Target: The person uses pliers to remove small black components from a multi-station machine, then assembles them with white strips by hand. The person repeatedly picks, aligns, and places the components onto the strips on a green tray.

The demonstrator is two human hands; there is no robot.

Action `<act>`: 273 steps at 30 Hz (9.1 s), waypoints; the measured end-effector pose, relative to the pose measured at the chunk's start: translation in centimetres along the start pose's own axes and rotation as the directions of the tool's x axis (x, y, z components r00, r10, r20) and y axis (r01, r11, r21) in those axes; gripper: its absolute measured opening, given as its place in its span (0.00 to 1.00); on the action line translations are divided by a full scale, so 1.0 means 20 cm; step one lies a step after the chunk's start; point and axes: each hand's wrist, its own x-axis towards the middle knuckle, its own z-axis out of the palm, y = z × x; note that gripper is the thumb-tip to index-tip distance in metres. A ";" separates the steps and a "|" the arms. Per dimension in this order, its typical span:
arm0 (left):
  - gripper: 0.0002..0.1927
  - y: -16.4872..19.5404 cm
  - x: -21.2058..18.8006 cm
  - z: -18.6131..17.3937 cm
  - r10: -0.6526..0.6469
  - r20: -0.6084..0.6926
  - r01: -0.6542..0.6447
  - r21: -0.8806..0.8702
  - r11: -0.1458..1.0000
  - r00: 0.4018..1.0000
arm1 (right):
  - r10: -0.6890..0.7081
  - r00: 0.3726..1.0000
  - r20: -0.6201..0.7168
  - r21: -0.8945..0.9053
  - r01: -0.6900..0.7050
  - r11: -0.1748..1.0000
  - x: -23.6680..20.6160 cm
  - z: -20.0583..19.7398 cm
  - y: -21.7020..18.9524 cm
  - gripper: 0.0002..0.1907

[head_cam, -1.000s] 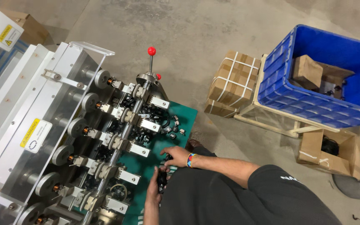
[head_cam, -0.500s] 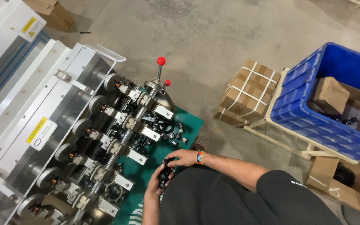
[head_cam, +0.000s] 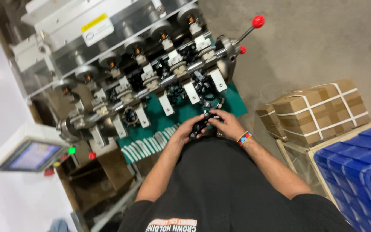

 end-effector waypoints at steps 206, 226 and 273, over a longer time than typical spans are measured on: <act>0.36 -0.48 -1.95 -1.54 0.622 -0.593 -0.164 0.643 0.748 0.511 | 0.317 0.897 0.308 0.435 -0.429 0.791 0.37 2.65 -0.04 0.11; 0.20 -0.79 -1.91 -1.62 0.058 -0.780 0.563 0.500 0.658 0.624 | -0.229 0.972 0.056 -0.746 0.193 0.637 0.14 1.79 0.21 0.27; 0.22 -0.92 -0.55 -0.44 -0.015 -0.962 0.720 0.194 0.666 0.272 | -0.304 0.942 -0.143 -0.865 0.030 0.501 0.29 -0.03 0.27 0.29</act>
